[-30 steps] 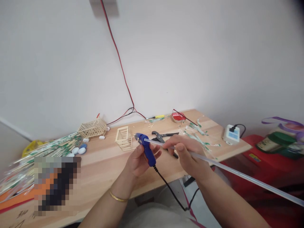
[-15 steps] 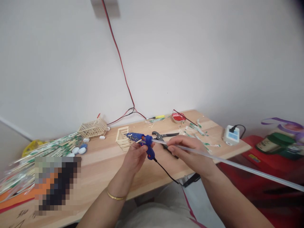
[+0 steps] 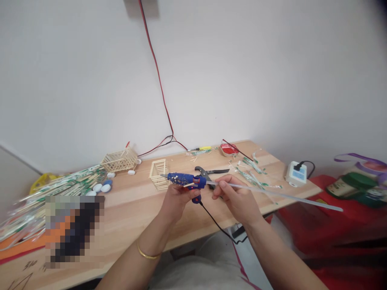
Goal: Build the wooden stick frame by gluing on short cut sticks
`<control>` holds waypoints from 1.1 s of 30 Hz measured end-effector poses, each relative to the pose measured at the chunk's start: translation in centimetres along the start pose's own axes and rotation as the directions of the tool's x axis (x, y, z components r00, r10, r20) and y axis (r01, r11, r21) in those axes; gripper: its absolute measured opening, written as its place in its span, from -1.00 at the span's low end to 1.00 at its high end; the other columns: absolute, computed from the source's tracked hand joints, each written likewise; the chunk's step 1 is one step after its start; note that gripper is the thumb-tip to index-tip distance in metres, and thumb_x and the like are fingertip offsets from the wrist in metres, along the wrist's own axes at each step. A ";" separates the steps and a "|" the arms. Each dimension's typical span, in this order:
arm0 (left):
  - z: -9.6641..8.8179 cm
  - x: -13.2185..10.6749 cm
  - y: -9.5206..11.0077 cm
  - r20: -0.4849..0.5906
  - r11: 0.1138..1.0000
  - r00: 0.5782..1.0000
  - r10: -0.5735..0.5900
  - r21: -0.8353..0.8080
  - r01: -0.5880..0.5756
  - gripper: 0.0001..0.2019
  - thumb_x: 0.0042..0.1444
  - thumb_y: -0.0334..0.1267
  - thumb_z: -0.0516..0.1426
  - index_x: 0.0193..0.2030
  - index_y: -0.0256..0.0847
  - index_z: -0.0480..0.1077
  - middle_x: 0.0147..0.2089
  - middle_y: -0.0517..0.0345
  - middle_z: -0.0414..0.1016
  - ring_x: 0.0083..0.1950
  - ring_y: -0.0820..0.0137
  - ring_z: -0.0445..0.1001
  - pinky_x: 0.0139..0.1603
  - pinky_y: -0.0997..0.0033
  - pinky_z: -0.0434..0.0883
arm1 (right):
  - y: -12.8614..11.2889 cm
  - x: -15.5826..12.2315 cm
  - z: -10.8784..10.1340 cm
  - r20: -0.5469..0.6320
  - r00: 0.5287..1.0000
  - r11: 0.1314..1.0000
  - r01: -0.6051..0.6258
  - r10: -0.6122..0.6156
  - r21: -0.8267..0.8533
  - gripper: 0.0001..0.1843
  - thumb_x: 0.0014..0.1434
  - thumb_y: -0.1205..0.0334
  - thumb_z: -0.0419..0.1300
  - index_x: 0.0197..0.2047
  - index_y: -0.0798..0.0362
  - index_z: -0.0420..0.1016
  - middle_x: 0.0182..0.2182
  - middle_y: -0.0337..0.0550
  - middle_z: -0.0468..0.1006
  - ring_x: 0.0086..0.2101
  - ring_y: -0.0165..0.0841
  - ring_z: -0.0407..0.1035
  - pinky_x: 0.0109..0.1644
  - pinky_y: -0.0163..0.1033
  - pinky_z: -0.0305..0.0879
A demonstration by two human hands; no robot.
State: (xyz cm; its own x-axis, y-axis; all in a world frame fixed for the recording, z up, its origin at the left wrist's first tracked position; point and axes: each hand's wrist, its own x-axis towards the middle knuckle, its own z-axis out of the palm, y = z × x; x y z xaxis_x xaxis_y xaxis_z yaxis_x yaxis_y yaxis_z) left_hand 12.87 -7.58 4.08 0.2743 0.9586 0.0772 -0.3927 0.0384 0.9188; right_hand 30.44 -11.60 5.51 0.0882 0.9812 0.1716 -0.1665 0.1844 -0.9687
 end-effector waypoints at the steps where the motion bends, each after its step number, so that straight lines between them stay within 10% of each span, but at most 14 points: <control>1: 0.0 0.0 0.0 0.004 1.000 1.000 -0.003 -0.010 0.003 -0.72 -0.26 -0.33 0.38 -0.31 -0.25 0.56 -0.32 0.12 0.58 -0.31 0.37 0.47 -0.31 0.41 0.38 | 0.1 0.1 0.1 -0.003 1.000 0.998 -0.014 0.014 0.059 -0.77 0.16 0.04 0.22 -0.30 0.05 0.42 -0.55 -0.28 0.51 -0.49 -0.44 0.41 -0.34 -0.33 0.33; 13: 0.6 1.2 -0.7 -0.109 0.967 0.975 -0.192 -0.193 0.168 -0.71 -0.29 -0.26 0.40 -0.37 -0.31 0.53 -0.37 0.10 0.55 -0.30 0.44 0.47 -0.26 0.50 0.32 | 2.2 1.5 1.1 0.039 0.946 0.774 -0.288 0.323 0.565 -0.64 -0.11 0.18 0.44 -0.23 0.03 0.47 -0.42 -0.29 0.55 -0.45 -0.52 0.40 -0.25 -0.36 0.37; 20: 1.1 1.8 -1.0 -0.089 0.949 0.961 -0.261 -0.205 0.239 -0.69 -0.25 -0.21 0.38 -0.37 -0.32 0.49 -0.39 0.13 0.52 -0.39 0.48 0.44 -0.34 0.48 0.33 | 3.7 1.0 0.8 0.137 0.982 0.989 -0.120 0.131 -0.084 -0.70 0.02 0.17 0.33 -0.19 0.05 0.40 -0.27 -0.20 0.54 -0.36 -0.44 0.40 -0.26 -0.30 0.32; 27: 2.4 2.2 -2.5 -0.093 0.943 0.950 -0.299 -0.182 0.279 -0.65 -0.27 -0.20 0.38 -0.34 -0.33 0.47 -0.45 0.14 0.49 -0.46 0.44 0.42 -0.38 0.41 0.33 | 3.9 0.9 1.1 0.123 0.991 0.818 0.031 0.048 -0.574 -0.54 -0.02 0.28 0.27 -0.03 0.02 0.31 -0.37 -0.24 0.55 -0.46 -0.40 0.35 -0.39 -0.29 0.22; 33: 2.5 1.4 -2.6 -0.014 0.938 0.949 -0.314 -0.158 0.308 -0.71 -0.28 -0.26 0.37 -0.39 -0.36 0.50 -0.40 0.05 0.51 -0.34 0.37 0.45 -0.15 0.32 0.35 | 5.3 1.2 0.1 0.126 0.985 0.778 -0.014 0.119 -0.628 -0.69 0.01 0.30 0.17 -0.11 0.05 0.37 -0.34 -0.17 0.58 -0.35 -0.32 0.46 -0.31 -0.28 0.30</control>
State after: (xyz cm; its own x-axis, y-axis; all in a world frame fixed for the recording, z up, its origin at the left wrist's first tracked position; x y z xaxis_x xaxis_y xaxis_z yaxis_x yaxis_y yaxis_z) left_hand 16.52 -7.03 2.75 0.3713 0.9019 -0.2209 -0.4227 0.3760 0.8246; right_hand 29.53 -9.48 0.55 -0.0565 0.9955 0.0765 0.4859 0.0943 -0.8689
